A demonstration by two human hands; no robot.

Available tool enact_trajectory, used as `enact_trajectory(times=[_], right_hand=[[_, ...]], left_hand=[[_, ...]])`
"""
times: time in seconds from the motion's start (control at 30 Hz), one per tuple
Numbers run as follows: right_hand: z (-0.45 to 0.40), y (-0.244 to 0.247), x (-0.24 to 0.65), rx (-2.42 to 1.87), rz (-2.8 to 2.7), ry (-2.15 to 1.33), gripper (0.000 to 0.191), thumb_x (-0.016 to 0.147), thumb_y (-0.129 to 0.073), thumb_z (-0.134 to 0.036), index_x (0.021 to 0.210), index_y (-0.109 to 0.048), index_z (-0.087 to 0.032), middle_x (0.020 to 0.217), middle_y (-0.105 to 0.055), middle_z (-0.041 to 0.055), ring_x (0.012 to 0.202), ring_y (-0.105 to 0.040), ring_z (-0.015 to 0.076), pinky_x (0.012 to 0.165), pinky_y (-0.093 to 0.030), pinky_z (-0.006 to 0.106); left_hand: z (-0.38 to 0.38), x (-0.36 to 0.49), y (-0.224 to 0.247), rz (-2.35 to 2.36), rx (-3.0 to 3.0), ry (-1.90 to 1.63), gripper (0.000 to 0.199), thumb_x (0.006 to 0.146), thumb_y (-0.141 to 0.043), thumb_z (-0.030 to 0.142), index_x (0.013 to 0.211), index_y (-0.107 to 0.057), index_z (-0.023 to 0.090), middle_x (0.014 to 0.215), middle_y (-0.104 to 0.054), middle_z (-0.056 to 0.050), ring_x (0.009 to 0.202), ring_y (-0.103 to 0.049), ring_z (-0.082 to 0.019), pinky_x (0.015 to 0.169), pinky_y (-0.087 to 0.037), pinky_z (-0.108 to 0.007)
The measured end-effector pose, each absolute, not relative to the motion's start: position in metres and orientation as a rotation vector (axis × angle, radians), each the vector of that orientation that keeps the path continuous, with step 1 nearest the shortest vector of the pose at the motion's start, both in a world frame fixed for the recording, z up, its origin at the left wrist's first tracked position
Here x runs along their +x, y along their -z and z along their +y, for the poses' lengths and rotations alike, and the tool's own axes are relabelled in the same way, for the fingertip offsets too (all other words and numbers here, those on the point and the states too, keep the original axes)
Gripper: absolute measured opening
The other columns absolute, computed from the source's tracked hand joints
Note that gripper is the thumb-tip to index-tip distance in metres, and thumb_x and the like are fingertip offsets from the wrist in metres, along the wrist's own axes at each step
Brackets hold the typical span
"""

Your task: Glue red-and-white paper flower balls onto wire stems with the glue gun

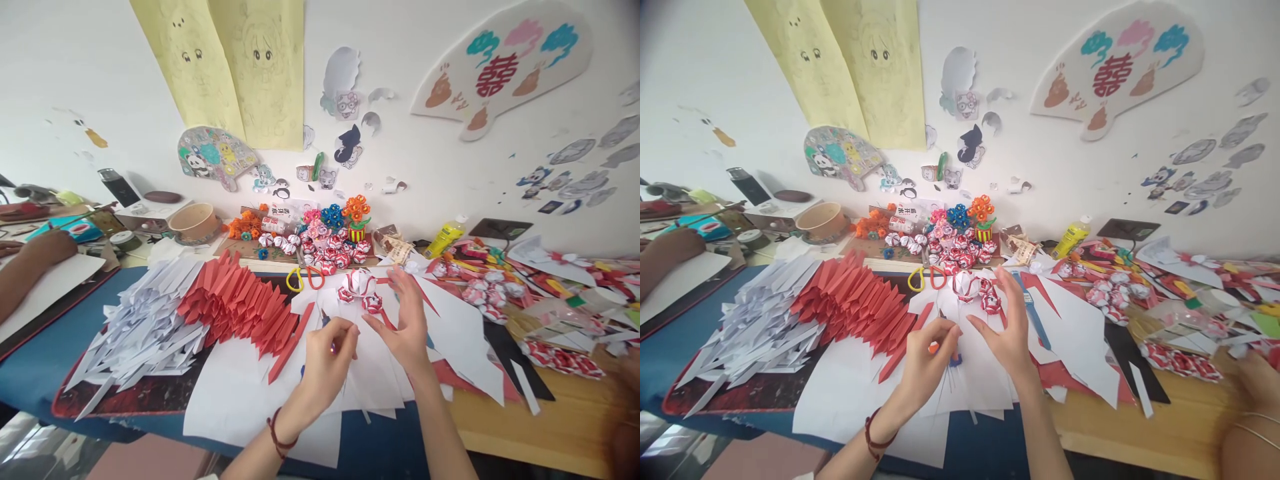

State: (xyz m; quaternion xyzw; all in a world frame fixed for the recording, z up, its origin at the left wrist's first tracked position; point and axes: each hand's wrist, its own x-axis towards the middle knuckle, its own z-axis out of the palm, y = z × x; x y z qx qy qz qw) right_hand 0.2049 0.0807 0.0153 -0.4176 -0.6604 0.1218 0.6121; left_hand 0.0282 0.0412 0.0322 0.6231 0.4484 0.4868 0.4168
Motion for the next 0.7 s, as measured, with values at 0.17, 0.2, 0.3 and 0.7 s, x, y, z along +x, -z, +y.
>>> enact_trajectory(times=[0.17, 0.2, 0.3, 0.7], right_hand=[[0.085, -0.009, 0.202, -0.848, -1.163, -1.043, 0.062, 0.092, -0.067, -0.055, 0.148, -0.051, -0.034, 0.159, -0.049, 0.0064, 0.146, -0.047, 0.0286, 0.118, -0.044, 0.050], [0.089, -0.009, 0.199, -0.803, -1.113, -1.152, 0.057, 0.094, -0.063, -0.058, 0.145, -0.056, -0.033, 0.155, -0.054, 0.0070, 0.143, -0.051, 0.0285, 0.116, -0.047, 0.049], [0.099, -0.009, 0.189, -0.657, -1.022, -1.325, 0.046, 0.096, -0.058, -0.060, 0.130, -0.067, -0.029, 0.141, -0.066, 0.0079, 0.129, -0.062, 0.0291, 0.107, -0.054, 0.050], [0.095, -0.026, 0.185, -0.664, -1.005, -1.254, 0.049, 0.085, -0.074, -0.060, 0.123, -0.069, -0.029, 0.125, -0.073, 0.0075, 0.117, -0.069, 0.0286, 0.102, -0.056, 0.048]], left_hand=[[0.037, 0.029, -0.035, 1.000, 1.418, -1.180, 0.027, 0.099, -0.058, 0.036, 0.081, -0.064, 0.016, 0.056, -0.060, 0.002, 0.050, -0.055, -0.010, 0.054, -0.042, -0.020], [0.037, 0.029, -0.036, 0.963, 1.359, -1.159, 0.028, 0.098, -0.059, 0.038, 0.082, -0.064, 0.016, 0.055, -0.059, 0.002, 0.050, -0.054, -0.010, 0.052, -0.042, -0.020], [0.036, 0.028, -0.041, 0.883, 1.194, -1.102, 0.034, 0.095, -0.063, 0.046, 0.081, -0.065, 0.015, 0.052, -0.056, 0.003, 0.045, -0.050, -0.009, 0.047, -0.039, -0.019], [0.031, 0.024, -0.049, 0.914, 1.077, -1.081, 0.038, 0.090, -0.069, 0.051, 0.078, -0.063, 0.016, 0.048, -0.055, 0.004, 0.041, -0.046, -0.008, 0.043, -0.036, -0.018]])
